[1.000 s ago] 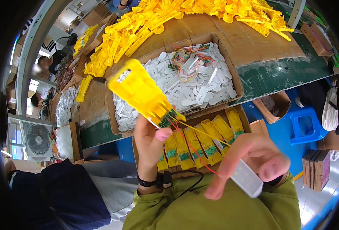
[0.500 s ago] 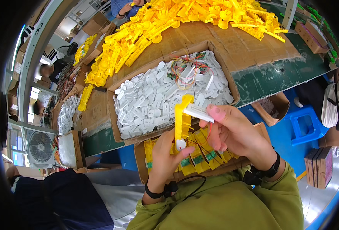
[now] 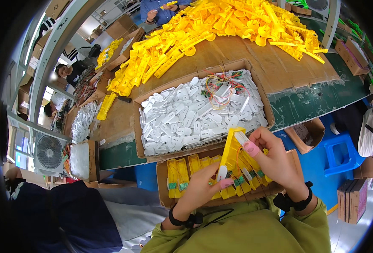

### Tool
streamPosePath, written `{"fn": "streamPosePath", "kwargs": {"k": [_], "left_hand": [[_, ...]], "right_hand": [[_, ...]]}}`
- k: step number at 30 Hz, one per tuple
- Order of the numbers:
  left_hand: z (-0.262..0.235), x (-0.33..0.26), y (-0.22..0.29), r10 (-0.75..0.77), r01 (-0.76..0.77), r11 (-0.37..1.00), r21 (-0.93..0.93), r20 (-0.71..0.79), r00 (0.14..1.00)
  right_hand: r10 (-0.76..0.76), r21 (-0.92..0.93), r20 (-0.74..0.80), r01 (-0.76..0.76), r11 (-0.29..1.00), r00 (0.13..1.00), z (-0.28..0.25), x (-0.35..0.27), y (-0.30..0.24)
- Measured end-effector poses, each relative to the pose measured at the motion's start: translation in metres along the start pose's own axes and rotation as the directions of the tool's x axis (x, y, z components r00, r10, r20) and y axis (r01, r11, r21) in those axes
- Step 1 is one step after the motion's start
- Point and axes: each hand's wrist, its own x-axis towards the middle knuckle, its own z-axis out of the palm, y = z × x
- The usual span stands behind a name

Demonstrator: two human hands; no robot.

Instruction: Assemble internal circuit boards and wiring into yellow plastic fixture housings on a factory assembly line.

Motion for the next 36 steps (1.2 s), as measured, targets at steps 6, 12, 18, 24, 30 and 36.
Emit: {"fn": "streamPosePath", "kwargs": {"k": [6, 12, 18, 24, 30, 36], "left_hand": [[0.006, -0.002, 0.001, -0.129, 0.179, 0.937, -0.299, 0.178, 0.976], [-0.001, -0.001, 0.004, -0.127, 0.165, 0.906, -0.390, 0.121, 0.984], [-0.008, -0.001, -0.002, -0.001, 0.013, 0.985, -0.173, 0.066, 0.998], [-0.017, -0.013, 0.001, 0.010, 0.016, 0.990, -0.140, 0.182, 0.983], [-0.030, -0.014, 0.002, 0.039, -0.035, 0.999, -0.024, 0.159, 0.986], [-0.027, -0.017, -0.008, 0.079, -0.067, 0.993, -0.097, 0.134, 0.988]], "right_hand": [[-0.297, -0.320, -0.125, 0.245, 0.915, 0.947, 0.011, 0.006, -0.005], [-0.612, -0.438, 0.024, 0.559, 0.704, 0.790, 0.013, 0.016, -0.001], [-0.257, 0.168, -0.098, 0.271, 0.948, 0.961, 0.017, 0.013, 0.009], [-0.555, -0.421, -0.100, 0.470, 0.775, 0.826, 0.023, 0.024, -0.014], [0.016, 0.430, 0.388, -0.196, 0.881, 0.921, 0.021, 0.016, -0.016], [0.028, 0.497, 0.432, -0.264, 0.827, 0.901, 0.024, 0.018, -0.016]]}}
